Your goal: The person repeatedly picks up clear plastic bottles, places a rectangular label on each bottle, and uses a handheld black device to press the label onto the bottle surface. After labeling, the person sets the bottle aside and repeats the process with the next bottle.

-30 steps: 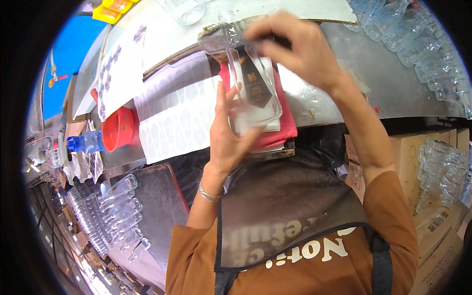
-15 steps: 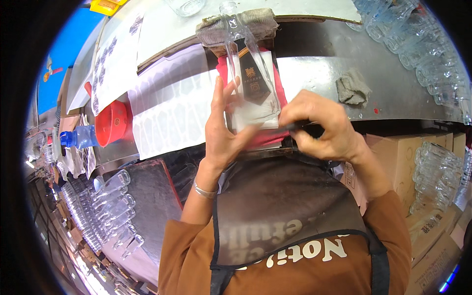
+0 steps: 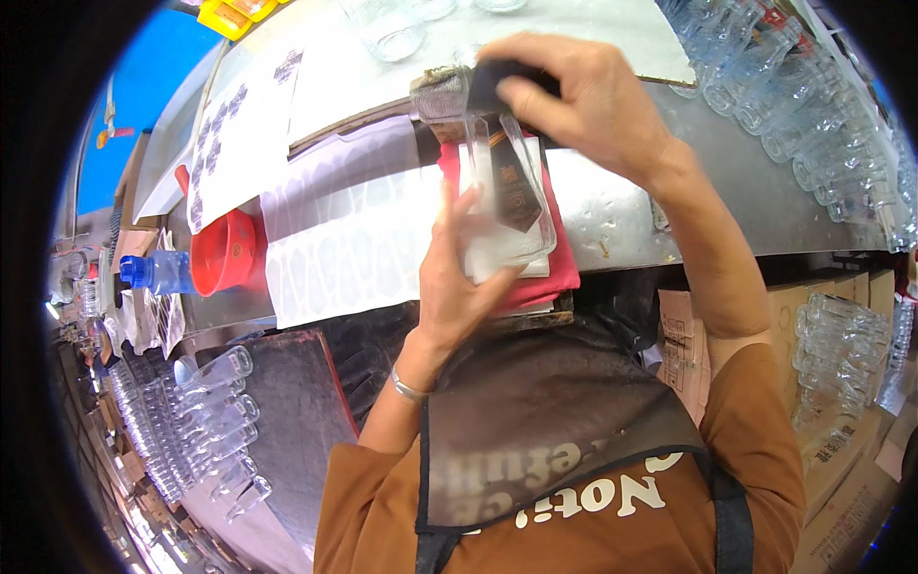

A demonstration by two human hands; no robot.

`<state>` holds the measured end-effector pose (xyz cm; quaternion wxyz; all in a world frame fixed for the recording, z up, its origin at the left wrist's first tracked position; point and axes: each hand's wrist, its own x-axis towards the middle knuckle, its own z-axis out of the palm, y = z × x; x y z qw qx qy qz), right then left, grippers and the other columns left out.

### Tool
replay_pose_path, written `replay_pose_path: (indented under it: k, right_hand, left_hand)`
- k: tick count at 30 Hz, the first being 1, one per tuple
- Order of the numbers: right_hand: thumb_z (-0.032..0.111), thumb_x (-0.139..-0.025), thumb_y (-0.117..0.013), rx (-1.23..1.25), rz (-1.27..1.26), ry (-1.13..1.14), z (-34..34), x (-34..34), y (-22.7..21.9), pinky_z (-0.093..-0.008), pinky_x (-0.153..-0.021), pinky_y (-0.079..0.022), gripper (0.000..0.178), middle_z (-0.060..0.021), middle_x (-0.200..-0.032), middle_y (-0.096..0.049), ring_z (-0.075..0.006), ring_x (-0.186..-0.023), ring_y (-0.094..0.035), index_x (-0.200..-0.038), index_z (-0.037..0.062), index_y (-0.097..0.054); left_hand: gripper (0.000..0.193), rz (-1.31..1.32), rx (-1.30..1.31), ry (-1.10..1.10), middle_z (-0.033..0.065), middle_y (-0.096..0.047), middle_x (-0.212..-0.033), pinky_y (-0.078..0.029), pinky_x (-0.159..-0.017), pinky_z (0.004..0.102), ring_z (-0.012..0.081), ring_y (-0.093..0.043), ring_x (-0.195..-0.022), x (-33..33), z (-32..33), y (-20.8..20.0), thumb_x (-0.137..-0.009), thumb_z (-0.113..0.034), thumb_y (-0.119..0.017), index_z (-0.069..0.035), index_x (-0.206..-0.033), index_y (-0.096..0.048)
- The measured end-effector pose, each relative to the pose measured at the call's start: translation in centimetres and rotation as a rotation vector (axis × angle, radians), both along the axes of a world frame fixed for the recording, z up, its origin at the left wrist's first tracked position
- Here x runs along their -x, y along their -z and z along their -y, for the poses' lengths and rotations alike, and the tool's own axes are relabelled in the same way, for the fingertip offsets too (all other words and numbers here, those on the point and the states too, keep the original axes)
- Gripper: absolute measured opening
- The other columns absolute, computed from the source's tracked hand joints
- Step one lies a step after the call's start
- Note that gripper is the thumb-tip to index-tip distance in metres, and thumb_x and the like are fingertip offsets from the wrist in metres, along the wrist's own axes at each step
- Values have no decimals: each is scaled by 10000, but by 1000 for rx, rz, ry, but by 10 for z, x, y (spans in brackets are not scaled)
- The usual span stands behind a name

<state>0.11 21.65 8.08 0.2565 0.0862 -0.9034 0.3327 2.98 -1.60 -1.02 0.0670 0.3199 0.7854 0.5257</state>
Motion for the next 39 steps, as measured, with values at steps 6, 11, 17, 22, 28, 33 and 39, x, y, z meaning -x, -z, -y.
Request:
replay_pose_path:
  k: [6,11,17,22,28,33,39]
  right_hand:
    - [11,-752,-707,-238,-155,-141,16,-26,12,-382,-804,-540,273,-116,-981,-706,-285,-898,-660,-1021,57,-704]
    - [80,-746,-740,-93,189,-412,46,-77,8,-398,-737,-548,260,-99,-918,-673,-293,-833,-642,-1003,83,-702]
    - [33,-798,-677,-58,-123,-55,0,-17,17,-357,-858,-537,213,-123,-1001,-707,-300,-942,-659,-1010,45,-694]
    - [25,-758,-697,86,105,-445,27,-69,16,-360,-788,-558,212,-108,-920,-678,-283,-862,-668,-963,80,-700]
    - [76,-783,-667,195,-154,-110,-17,-18,32,-370,-824,-543,207,-144,-983,-703,-297,-931,-674,-981,23,-692]
    - [-3,-732,-745,213,222,-482,17,-125,40,-399,-832,-537,315,-100,-997,-690,-311,-928,-660,-1036,62,-692]
    - [279,-1055,-495,1012,675,-50,-16,-111,68,-255,-721,-503,371,-77,-1026,-715,-133,-834,-638,-1128,-30,-688]
  left_hand:
    - [1078,-20,-55,-18,185,-529,-1396,-541,-949,375,259,-647,-1099,-3,-5,-5,-725,-15,-833,17,-1570,-164]
    - [1113,-51,-4,-19,178,-528,-1402,-542,-943,365,257,-647,-1099,-1,-1,1,-722,-20,-838,26,-1575,-124]
    - [1209,-2,19,-20,199,-555,-1401,-496,-921,340,261,-609,-1150,-2,-3,-2,-689,-61,-871,-5,-1595,-72]
    - [1172,-35,5,10,200,-532,-1424,-497,-913,345,265,-611,-1131,0,-1,1,-711,-49,-846,-1,-1593,-75]
    - [1153,-34,-15,-1,209,-450,-1500,-514,-895,363,283,-581,-1180,-3,-6,-6,-683,16,-821,-5,-1590,-110]
    - [1073,-282,82,-42,262,-490,-1399,-468,-1010,445,397,-518,-1238,-5,-16,-7,-691,-61,-866,49,-1541,-221]
    - [1126,18,-120,-18,247,-393,-1503,-440,-1082,432,345,-486,-1323,-8,-26,-19,-718,-39,-854,35,-1570,-122]
